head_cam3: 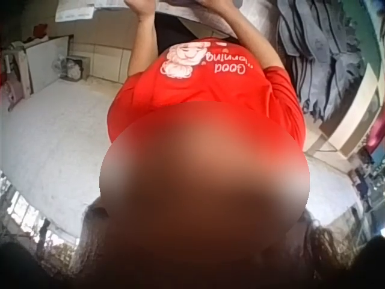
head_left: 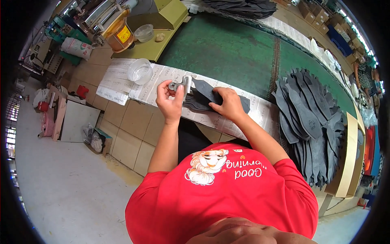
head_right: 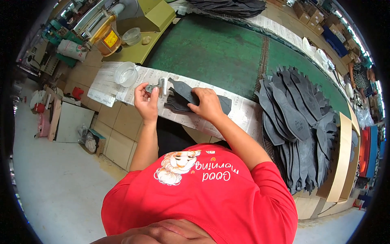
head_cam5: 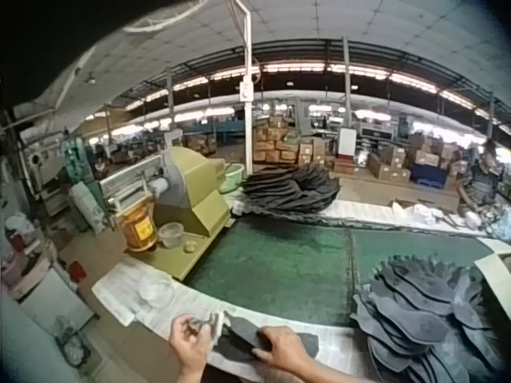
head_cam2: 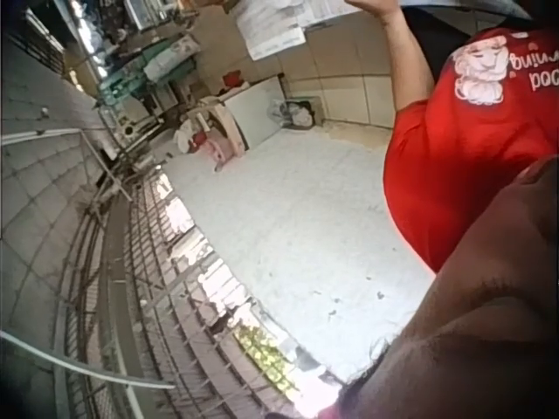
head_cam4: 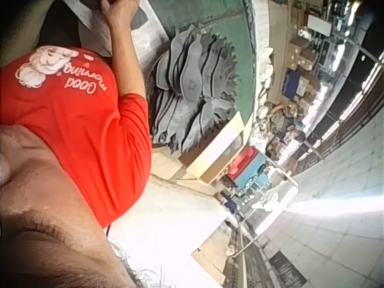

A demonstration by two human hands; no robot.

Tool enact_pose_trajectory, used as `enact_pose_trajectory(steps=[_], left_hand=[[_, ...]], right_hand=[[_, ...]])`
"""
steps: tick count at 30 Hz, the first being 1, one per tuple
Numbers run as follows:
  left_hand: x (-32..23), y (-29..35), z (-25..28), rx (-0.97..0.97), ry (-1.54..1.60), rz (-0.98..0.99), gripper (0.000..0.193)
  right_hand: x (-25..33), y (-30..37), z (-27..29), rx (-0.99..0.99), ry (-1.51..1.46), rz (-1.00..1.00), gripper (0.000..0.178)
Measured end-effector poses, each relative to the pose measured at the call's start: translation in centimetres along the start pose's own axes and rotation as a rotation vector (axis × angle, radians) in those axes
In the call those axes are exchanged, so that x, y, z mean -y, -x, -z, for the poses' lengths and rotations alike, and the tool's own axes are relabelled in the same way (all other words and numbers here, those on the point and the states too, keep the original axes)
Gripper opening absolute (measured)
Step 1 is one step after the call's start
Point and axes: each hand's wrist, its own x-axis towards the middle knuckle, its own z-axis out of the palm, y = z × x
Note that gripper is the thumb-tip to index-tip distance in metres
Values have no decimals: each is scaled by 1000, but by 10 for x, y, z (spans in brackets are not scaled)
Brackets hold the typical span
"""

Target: The recorder is applying a liquid adhesive or ink to the perimeter of shoe insoles using a specialized applicator tool and stacking them.

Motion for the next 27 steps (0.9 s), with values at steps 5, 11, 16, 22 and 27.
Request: enact_pose_trajectory(steps=[5, 11, 16, 22, 27], left_hand=[[-7, 11, -13, 253, -268, -54, 34], [13, -4, -4, 160, -462, -53, 35], [21, -26, 18, -71, -326, -16, 36], [-13, 13, -22, 351, -313, -96, 35], [36, -11, 1, 65, -342, 113, 34]], right_hand=[[12, -6, 10, -18, 64, 113, 42], [13, 2, 10, -64, 32, 206, 39], [19, 5, 18, -67, 62, 238, 40], [18, 8, 19, -79, 91, 270, 41], [17, 17, 43, -124, 122, 235, 40]])
